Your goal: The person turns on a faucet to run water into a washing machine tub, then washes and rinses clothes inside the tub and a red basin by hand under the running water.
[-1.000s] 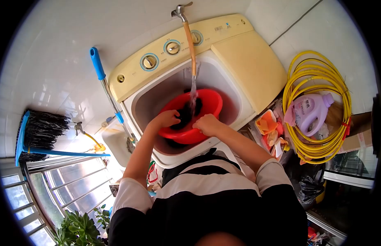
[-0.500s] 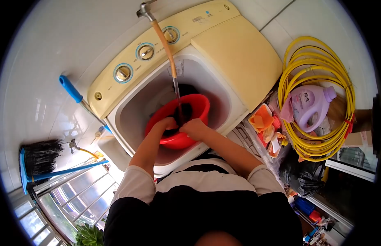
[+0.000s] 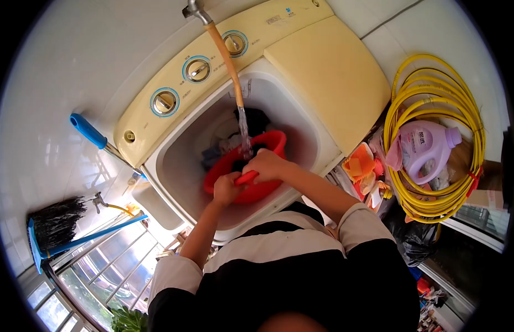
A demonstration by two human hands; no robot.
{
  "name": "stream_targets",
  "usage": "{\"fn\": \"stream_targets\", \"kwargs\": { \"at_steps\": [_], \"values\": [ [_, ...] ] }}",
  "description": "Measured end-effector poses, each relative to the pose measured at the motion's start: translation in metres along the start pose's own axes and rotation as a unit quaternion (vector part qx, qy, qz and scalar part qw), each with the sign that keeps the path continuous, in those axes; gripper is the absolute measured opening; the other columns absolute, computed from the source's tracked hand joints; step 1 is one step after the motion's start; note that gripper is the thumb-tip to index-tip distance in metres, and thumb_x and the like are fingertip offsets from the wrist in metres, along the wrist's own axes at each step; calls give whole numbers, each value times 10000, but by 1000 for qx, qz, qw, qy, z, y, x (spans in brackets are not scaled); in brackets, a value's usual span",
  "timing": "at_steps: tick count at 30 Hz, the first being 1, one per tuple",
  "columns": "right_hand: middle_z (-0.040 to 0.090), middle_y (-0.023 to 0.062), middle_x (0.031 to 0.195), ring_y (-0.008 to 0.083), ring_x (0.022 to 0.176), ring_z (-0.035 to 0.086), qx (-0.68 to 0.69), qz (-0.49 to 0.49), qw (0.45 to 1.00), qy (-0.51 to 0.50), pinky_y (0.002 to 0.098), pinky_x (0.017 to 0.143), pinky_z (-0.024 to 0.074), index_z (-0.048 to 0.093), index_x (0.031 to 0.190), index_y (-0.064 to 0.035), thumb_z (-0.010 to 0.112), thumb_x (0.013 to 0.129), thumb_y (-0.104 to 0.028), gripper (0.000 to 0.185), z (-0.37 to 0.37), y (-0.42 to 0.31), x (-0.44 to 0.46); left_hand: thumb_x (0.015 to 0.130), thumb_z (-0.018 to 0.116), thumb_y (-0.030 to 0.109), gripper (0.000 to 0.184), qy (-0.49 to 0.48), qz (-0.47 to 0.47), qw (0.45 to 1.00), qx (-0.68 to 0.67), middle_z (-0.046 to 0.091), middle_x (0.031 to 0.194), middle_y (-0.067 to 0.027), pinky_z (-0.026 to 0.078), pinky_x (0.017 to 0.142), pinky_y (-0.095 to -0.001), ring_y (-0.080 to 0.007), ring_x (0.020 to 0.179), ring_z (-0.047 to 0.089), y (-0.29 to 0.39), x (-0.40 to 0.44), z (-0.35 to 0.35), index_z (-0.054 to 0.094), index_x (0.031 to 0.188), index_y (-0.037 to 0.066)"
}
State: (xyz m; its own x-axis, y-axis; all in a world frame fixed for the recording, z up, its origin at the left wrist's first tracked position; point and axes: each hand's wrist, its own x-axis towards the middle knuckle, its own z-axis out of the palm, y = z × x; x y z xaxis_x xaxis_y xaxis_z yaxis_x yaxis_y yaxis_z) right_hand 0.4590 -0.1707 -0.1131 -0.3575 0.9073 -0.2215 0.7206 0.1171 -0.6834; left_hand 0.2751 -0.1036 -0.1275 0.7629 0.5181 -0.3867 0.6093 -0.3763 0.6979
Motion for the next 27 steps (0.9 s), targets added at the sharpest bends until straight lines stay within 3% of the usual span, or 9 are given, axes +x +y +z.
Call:
{"fn": "stream_targets", "kwargs": {
  "at_steps": [3,6,12,16,17,19,20,22,27],
  "values": [
    [611,26,792,237,802,567,-1,-22,1000,4,386,760,410,624,903,-221,722,533,-292,390,-4,21,3,613,700,226,289,24,20,999,-13,606,741,-124,457,642,-380,-302,713,583,5,-2,-5,630,881,143],
    [573,71,977,262,941,520,-107,132,982,-81,384,815,412,638,893,-201,697,581,-269,325,-6,56,-12,621,693,220,280,38,33,999,-18,609,737,-115,458,644,-369,-287,711,585,5,-2,-12,638,886,147],
    [577,74,943,268,919,534,-245,273,930,2,380,825,417,631,851,-134,561,643,-19,247,-5,99,-18,634,683,208,289,13,52,999,4,616,755,-93,458,661,-359,-272,730,581,2,-11,-21,642,916,154],
    [611,76,797,197,720,590,276,246,884,286,274,623,477,618,821,-58,526,691,-19,165,53,132,62,635,678,196,297,25,80,996,23,617,766,-94,459,653,-364,-274,735,580,6,-10,-11,639,925,148],
    [619,84,791,171,705,585,503,292,782,225,256,590,471,605,814,-20,527,718,-38,125,36,105,69,632,677,192,299,22,63,997,38,617,763,-93,459,652,-367,-274,737,580,9,-10,-9,637,924,143],
    [626,86,787,182,710,587,604,353,655,285,292,608,467,597,806,-9,528,741,-73,114,29,72,82,629,677,189,298,31,65,997,39,619,770,-95,460,655,-370,-274,739,581,9,-11,-7,638,921,143],
    [626,86,787,182,710,587,605,351,655,285,292,608,467,597,806,-9,528,741,-73,114,38,79,82,626,678,187,298,39,69,996,34,620,777,-96,460,657,-373,-274,742,582,9,-11,-6,639,918,144],
    [614,80,808,217,724,591,269,276,894,229,317,624,460,599,860,-43,539,766,-137,146,60,100,74,621,681,190,306,51,74,995,35,621,782,-99,461,656,-377,-276,740,583,10,-11,-3,639,920,148],
    [592,73,872,274,869,549,88,107,986,96,416,792,396,593,882,-89,637,694,-245,249,-6,34,-15,601,689,195,339,77,39,995,51,621,788,-107,465,655,-379,-289,729,585,17,-15,-2,636,933,154]
  ]
}}
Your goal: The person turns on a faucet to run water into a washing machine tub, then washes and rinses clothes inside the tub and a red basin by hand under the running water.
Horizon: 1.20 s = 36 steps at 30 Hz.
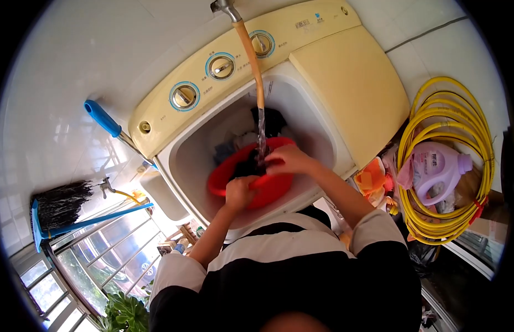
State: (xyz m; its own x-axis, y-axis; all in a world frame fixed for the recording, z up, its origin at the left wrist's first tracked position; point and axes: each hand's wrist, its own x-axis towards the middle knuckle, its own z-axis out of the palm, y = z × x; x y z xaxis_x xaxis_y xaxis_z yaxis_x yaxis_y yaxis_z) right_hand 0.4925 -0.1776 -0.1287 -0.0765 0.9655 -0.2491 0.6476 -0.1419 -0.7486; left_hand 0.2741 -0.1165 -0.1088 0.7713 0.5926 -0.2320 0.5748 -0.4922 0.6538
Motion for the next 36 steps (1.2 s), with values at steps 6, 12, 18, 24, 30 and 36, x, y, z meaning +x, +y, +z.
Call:
{"fn": "stream_targets", "kwargs": {
  "at_steps": [6,12,18,24,30,36],
  "values": [
    [576,34,862,253,878,534,-155,-82,983,-59,435,830,379,603,849,-137,740,482,-261,411,7,-17,-14,677,676,280,345,-101,-70,992,-41,625,856,-125,460,695,-341,-278,790,591,4,6,-10,619,985,134],
    [577,19,811,208,850,543,-147,-139,975,-94,360,678,440,593,763,-130,678,562,-178,223,25,-37,-19,814,528,404,475,-498,-360,735,-285,493,1180,-139,357,898,-362,-231,1121,441,-60,63,-28,499,1137,58],
    [560,10,776,210,793,535,-132,-104,985,-35,344,643,435,562,718,-117,639,590,-152,153,37,-32,-34,801,480,276,430,-160,233,873,398,306,1322,-161,394,834,-517,-408,1197,292,-96,95,85,439,1197,115],
    [562,0,787,188,803,532,-125,-98,987,-38,324,661,426,572,730,-125,612,624,-142,115,35,-39,-38,750,515,191,427,-230,-12,922,311,279,1320,-173,398,833,-513,-411,1117,355,-126,119,122,463,1174,207],
    [551,-9,792,174,831,515,-112,-70,991,-35,317,680,400,568,718,-137,584,636,-127,84,38,-38,-29,689,568,100,387,-151,-11,983,-107,437,1162,-164,435,771,-359,-268,1062,444,-140,107,94,548,1074,124],
    [536,-6,761,180,806,509,-101,-99,990,-22,320,679,396,545,685,-137,549,641,-94,62,35,-36,-30,723,578,136,393,-354,-266,885,-146,518,1082,-203,360,894,-348,-285,1028,493,-154,106,54,479,1091,38]
  ]
}}
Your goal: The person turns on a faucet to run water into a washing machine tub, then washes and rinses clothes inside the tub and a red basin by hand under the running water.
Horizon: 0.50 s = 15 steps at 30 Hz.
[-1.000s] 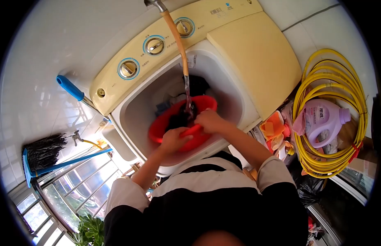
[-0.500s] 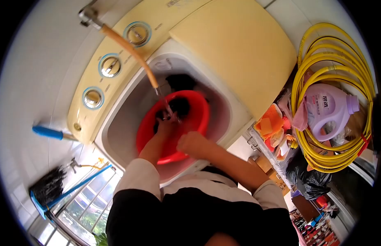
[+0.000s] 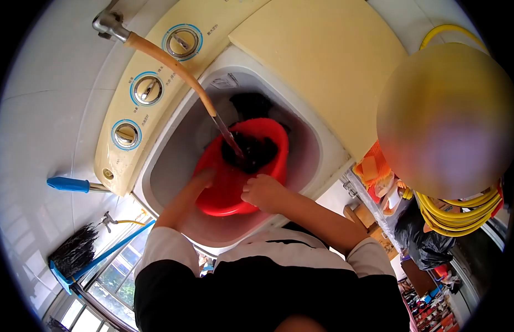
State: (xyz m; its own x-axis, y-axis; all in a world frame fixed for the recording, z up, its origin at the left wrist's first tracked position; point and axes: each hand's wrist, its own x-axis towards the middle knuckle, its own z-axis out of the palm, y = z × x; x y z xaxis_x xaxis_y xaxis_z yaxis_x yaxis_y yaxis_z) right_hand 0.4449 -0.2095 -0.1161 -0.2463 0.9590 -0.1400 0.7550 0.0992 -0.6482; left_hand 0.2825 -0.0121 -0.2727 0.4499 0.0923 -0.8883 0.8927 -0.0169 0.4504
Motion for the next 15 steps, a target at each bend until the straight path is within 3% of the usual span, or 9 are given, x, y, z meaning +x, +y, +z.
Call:
{"fn": "stream_targets", "kwargs": {
  "at_steps": [3,5,6,9,11,12,13,14,15],
  "values": [
    [569,-10,790,173,826,532,30,-3,999,-21,301,702,399,576,724,-151,520,674,-108,87,-6,1,0,727,603,200,522,142,157,956,201,490,1129,-213,370,894,-368,-296,1064,470,24,35,0,414,1188,46],
    [569,-6,795,183,829,532,-14,-80,996,-30,313,699,404,577,737,-143,528,670,-112,89,-3,-1,0,725,586,409,530,312,117,924,188,527,1107,-155,438,743,-448,-328,983,521,23,78,26,466,1160,132],
    [569,-6,795,183,829,532,-18,-77,996,-32,313,699,404,577,737,-143,528,670,-112,89,-2,2,0,725,586,409,530,311,121,924,185,527,1107,-155,438,743,-448,-328,983,521,21,89,39,466,1160,132],
    [567,-2,793,181,826,533,30,-31,999,13,320,687,408,580,744,-137,543,659,-118,95,6,1,2,680,601,477,574,363,207,850,320,531,1093,-160,447,767,-419,-315,972,533,15,89,66,488,1127,134],
    [568,-3,798,179,822,535,32,-8,999,3,319,672,409,582,758,-134,549,656,-118,109,3,1,4,743,626,374,552,199,163,946,196,561,1044,-134,407,853,-351,-274,1000,523,26,88,66,465,1163,53],
    [568,-3,798,179,822,535,36,-7,999,6,319,672,409,582,758,-134,549,656,-118,109,5,0,3,743,626,374,552,197,160,946,200,561,1044,-134,407,853,-351,-274,1000,523,25,84,62,465,1163,53],
    [570,-4,795,177,816,537,15,11,1000,1,315,664,409,585,745,-136,543,663,-118,94,7,0,2,767,605,357,513,115,109,986,-60,552,1070,-124,402,870,-340,-251,1019,517,22,79,55,471,1160,57],
    [572,-6,792,175,809,539,-11,28,1000,-1,312,655,409,587,731,-138,537,669,-118,83,8,2,2,792,584,340,473,28,57,947,-314,543,1096,-113,398,887,-330,-228,1037,510,23,75,47,476,1158,60],
    [572,-6,792,175,809,539,-11,25,1000,5,312,655,409,587,731,-138,537,669,-118,83,7,3,3,792,584,340,473,32,58,948,-310,543,1096,-113,398,887,-330,-228,1037,510,37,54,36,476,1158,60]
  ]
}}
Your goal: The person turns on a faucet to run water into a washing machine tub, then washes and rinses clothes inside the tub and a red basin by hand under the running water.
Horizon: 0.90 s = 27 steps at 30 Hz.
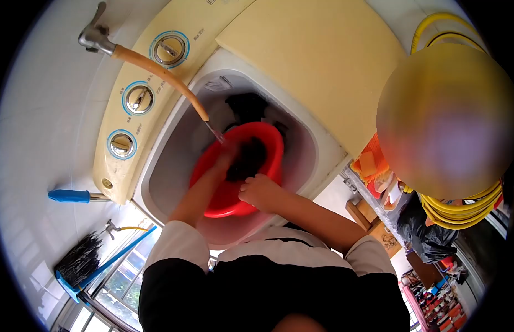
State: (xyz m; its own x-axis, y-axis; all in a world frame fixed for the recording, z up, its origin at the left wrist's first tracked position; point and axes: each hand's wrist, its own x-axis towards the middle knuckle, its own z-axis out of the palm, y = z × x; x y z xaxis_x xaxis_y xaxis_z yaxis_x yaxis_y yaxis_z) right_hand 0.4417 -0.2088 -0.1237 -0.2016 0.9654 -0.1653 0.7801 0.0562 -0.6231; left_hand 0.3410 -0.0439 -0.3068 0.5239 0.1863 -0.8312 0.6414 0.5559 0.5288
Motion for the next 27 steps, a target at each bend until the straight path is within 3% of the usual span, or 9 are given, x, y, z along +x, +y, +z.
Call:
{"fn": "stream_targets", "kwargs": {
  "at_steps": [2,6,8,12,15,18,20,24,27],
  "values": [
    [577,-6,763,179,784,546,-18,17,1000,16,313,641,409,591,694,-141,534,676,-126,62,2,0,0,830,543,277,371,-64,-181,962,-193,560,1067,-84,412,854,-334,-199,971,540,49,-60,9,495,1133,68],
    [555,-16,754,179,800,521,-8,30,999,26,314,657,402,559,677,-141,532,663,-132,31,10,1,-1,808,571,304,375,-118,-224,959,-130,566,1056,-73,417,840,-342,-195,962,545,35,-88,-11,520,1095,69],
    [555,-22,739,174,790,520,-18,-12,999,38,308,654,399,561,676,-145,514,675,-140,47,10,1,-2,745,615,320,501,-162,-139,877,430,483,1180,-124,435,819,-385,-260,1019,515,4,-63,-35,453,1156,83],
    [561,-23,747,169,792,525,2,-30,998,48,300,659,399,568,685,-144,512,685,-142,56,12,1,-3,708,634,411,624,31,105,619,778,330,1296,-197,381,882,-438,-374,1082,444,19,-57,15,408,1203,105],
    [575,-22,772,166,815,532,4,-59,997,39,295,670,401,586,712,-141,515,699,-142,72,5,-3,-6,728,592,440,654,176,-68,697,692,214,1326,-257,361,885,-481,-464,1090,388,-32,-2,25,343,1254,141],
    [587,-21,804,164,844,536,21,-45,999,18,296,679,406,602,742,-138,520,709,-140,88,2,-5,-5,731,533,539,762,193,53,715,670,288,1276,-267,343,886,-523,-497,1087,364,-75,45,-1,243,1317,148],
    [592,-22,820,163,844,540,37,-37,998,24,297,681,410,609,758,-135,524,708,-134,98,0,-2,-4,754,513,526,737,133,394,651,635,357,1254,-227,353,900,-487,-417,1093,404,-97,89,-47,260,1324,133],
    [593,-20,808,167,834,544,19,-28,999,-30,301,676,414,603,743,-133,520,707,-132,91,1,-5,-1,719,570,429,664,51,113,918,378,413,1210,-198,381,876,-468,-389,1064,432,-25,46,-26,352,1242,81],
    [593,-15,802,173,834,544,23,-18,1000,-11,307,674,416,597,726,-132,512,709,-134,87,4,-1,-1,693,613,356,610,-25,-36,986,161,455,1177,-177,401,858,-454,-368,1042,453,-2,21,-40,422,1180,42]
  ]
}}
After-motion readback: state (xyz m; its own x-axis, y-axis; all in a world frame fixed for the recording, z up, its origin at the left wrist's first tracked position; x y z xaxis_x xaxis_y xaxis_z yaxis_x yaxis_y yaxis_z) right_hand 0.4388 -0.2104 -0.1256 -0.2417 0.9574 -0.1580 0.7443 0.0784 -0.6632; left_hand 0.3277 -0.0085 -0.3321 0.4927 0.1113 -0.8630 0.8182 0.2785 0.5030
